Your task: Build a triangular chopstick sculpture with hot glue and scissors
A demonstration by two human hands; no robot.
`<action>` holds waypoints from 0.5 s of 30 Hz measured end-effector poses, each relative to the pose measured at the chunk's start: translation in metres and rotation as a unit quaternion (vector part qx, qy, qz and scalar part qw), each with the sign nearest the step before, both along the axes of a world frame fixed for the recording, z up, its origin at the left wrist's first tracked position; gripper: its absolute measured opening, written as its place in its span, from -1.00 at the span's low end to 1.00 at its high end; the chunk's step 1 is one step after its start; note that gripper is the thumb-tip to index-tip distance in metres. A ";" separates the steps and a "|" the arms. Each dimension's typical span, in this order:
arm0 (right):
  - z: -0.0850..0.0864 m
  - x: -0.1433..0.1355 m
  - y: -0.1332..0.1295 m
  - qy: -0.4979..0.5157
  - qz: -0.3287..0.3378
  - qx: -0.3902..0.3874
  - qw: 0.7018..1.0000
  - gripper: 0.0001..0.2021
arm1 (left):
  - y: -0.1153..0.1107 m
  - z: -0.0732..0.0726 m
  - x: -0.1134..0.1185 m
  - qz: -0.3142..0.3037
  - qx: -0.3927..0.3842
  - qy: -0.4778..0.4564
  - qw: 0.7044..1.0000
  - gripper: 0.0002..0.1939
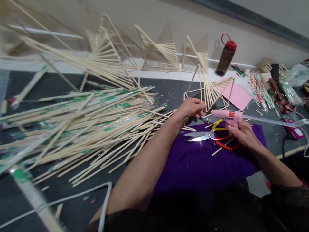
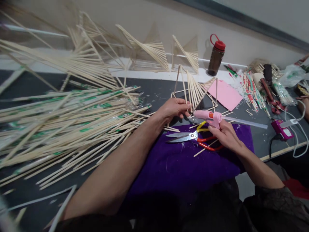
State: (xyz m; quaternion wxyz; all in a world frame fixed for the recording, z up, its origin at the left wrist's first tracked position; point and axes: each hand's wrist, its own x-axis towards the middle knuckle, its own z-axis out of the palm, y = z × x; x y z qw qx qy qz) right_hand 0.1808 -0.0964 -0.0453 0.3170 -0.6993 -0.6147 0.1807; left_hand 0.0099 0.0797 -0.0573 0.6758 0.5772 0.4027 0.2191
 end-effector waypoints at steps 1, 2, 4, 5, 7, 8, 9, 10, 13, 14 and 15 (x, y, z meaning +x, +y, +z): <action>0.003 0.000 -0.001 0.041 -0.001 0.005 0.999 -0.69 | 0.000 0.000 0.000 0.002 0.000 0.002 1.000 -0.81; 0.006 0.001 -0.002 0.085 -0.008 0.016 0.996 -0.67 | 0.000 0.001 0.000 0.004 -0.002 0.005 1.000 -0.82; 0.012 0.006 0.000 0.175 -0.045 0.059 0.982 -0.66 | -0.001 0.002 -0.001 0.009 -0.008 0.007 1.000 -0.86; 0.016 0.010 0.002 0.212 -0.075 0.090 0.970 -0.65 | -0.001 0.003 -0.001 0.009 -0.010 0.007 1.000 -0.86; 0.021 0.022 0.012 0.254 -0.143 0.147 0.945 -0.61 | -0.001 0.003 -0.001 0.007 -0.010 0.008 1.000 -0.85; 0.022 0.031 0.019 0.260 -0.176 0.163 0.935 -0.59 | -0.001 0.004 -0.001 0.005 -0.009 0.008 1.000 -0.84; 0.023 0.040 0.027 0.260 -0.204 0.169 0.929 -0.59 | -0.001 0.003 -0.002 0.004 -0.007 0.009 1.000 -0.84; 0.022 0.051 0.035 0.259 -0.222 0.160 0.926 -0.59 | -0.001 0.003 -0.002 0.002 -0.005 0.010 1.000 -0.84; 0.014 0.080 0.063 0.277 -0.259 0.103 0.920 -0.63 | -0.001 0.002 -0.002 -0.002 -0.003 0.009 1.000 -0.89; 0.010 0.087 0.071 0.283 -0.260 0.081 0.920 -0.66 | -0.001 0.002 -0.001 -0.001 -0.004 0.008 1.000 -0.90; 0.006 0.094 0.078 0.284 -0.264 0.064 0.920 -0.69 | -0.002 0.002 -0.001 0.001 -0.004 0.008 1.000 -0.90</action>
